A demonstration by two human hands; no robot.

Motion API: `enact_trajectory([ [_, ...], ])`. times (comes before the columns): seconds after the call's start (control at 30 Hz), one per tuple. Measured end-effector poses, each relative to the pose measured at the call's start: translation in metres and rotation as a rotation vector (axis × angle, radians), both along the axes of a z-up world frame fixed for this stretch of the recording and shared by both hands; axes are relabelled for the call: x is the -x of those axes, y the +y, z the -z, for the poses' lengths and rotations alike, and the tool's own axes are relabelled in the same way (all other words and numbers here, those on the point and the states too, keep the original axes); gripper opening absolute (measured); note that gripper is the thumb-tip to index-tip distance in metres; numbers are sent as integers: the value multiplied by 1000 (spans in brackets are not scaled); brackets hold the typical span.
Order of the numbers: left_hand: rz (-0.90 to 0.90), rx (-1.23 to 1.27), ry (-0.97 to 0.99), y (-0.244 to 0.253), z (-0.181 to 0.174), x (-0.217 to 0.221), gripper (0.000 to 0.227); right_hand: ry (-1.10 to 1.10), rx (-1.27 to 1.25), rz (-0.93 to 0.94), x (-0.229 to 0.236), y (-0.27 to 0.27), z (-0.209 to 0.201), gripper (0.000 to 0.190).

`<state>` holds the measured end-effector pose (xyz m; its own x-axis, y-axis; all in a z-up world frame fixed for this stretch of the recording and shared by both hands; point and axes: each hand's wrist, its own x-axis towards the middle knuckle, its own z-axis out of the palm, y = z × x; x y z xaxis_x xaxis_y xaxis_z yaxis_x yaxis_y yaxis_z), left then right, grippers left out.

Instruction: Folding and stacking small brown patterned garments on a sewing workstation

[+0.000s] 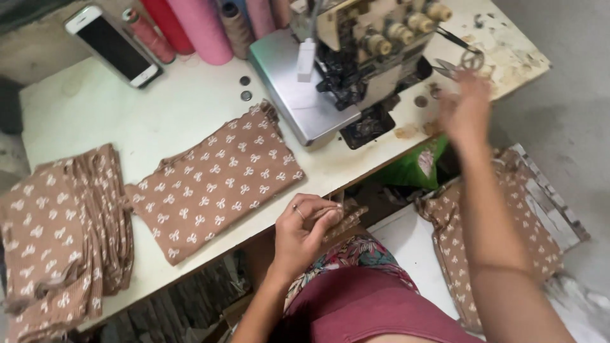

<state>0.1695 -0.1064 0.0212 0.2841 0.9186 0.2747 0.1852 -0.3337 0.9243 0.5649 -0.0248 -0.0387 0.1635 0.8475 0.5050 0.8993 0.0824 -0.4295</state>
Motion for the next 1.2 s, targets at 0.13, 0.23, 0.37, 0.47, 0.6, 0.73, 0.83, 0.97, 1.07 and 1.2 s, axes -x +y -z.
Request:
enact_trajectory([
  [0.13, -16, 59, -52, 0, -5, 2, 16, -437, -65, 260, -88, 41, 74, 19],
  [0.23, -5, 205, -159, -2, 9, -1, 24, -583, -56, 385, -90, 37, 83, 18],
  [0.37, -62, 301, -99, -2, 13, 4, 39, -515, 290, 343, -85, 26, 81, 42],
  [0.47, -12, 267, -206, -3, 10, 5, 38, 347, 217, 213, 43, -33, -7, 29],
  [0.6, -216, -114, 2, -2, 7, 0, 32, 380, 324, -35, 134, -89, -23, 25],
  [0.73, -224, -440, 80, -1, 7, -1, 32, 406, 443, -430, 173, -117, -44, 31],
  [0.83, -207, -485, 77, -2, 10, 1, 34, 410, 424, -481, 180, -116, -50, 24],
  [0.97, -195, -480, 72, -5, 3, 1, 36, 458, 440, -493, 184, -114, -44, 22],
  [1.07, -178, -453, 83, -6, 2, 2, 34, 474, 383, -506, 189, -113, -54, 25],
  [1.2, -143, -390, 81, -5, 16, 4, 38, 433, 346, -486, 189, -110, -56, 29],
])
